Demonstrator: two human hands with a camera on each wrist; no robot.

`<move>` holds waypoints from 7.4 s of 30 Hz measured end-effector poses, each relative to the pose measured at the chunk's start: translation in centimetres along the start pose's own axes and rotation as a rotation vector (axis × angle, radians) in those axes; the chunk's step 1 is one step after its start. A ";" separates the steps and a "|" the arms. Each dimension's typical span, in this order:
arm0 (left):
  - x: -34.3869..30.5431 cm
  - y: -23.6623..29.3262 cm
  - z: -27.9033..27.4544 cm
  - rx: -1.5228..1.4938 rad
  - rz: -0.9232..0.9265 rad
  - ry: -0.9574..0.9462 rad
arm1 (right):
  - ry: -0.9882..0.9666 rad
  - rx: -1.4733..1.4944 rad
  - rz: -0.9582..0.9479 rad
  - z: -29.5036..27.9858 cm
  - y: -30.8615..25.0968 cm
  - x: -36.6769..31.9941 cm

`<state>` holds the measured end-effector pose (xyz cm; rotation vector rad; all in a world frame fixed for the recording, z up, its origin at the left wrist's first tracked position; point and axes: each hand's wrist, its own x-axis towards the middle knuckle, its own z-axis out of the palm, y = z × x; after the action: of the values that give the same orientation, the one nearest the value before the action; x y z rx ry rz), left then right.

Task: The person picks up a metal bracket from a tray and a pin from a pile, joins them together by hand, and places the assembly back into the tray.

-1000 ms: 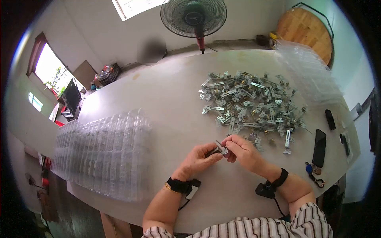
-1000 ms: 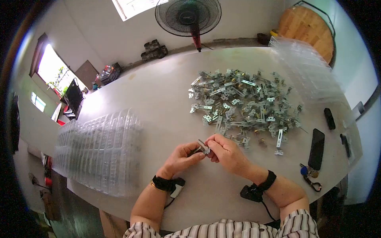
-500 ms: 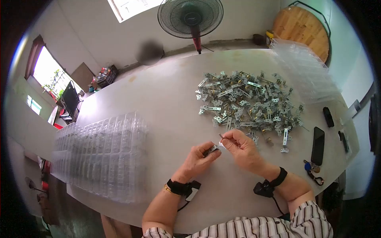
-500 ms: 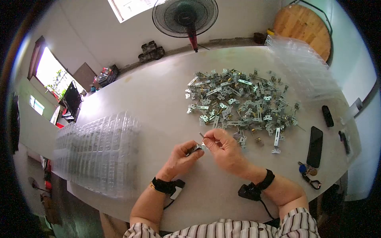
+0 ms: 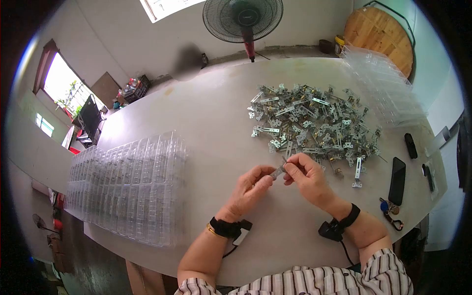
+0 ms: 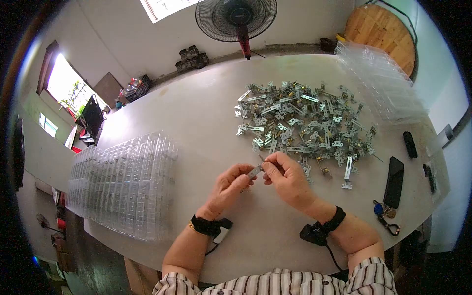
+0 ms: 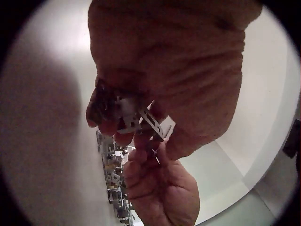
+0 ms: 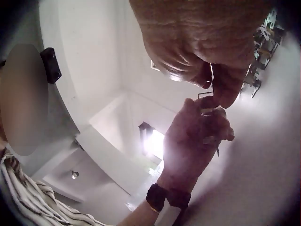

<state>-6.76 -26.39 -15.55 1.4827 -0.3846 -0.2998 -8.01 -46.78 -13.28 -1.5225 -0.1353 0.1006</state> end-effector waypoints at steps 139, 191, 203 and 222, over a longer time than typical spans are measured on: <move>-18.4 15.8 -22.9 1.199 -0.752 0.923 | -0.304 -0.283 0.062 0.1 2.0 -0.1; 8.9 3.2 -3.0 0.338 -0.114 0.397 | -0.678 -0.203 0.014 -2.5 3.8 -1.3; 9.3 -0.5 -2.5 0.327 -0.200 0.276 | -0.717 -0.225 -0.028 -3.3 3.1 -1.7; 8.4 0.1 4.8 1.064 -0.062 0.152 | -0.791 -0.102 0.077 -3.7 1.8 -1.7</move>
<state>-1.20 -34.34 -14.71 2.5436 -0.3912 -0.0024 -9.12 -50.59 -15.29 -1.5155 -0.7182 0.7659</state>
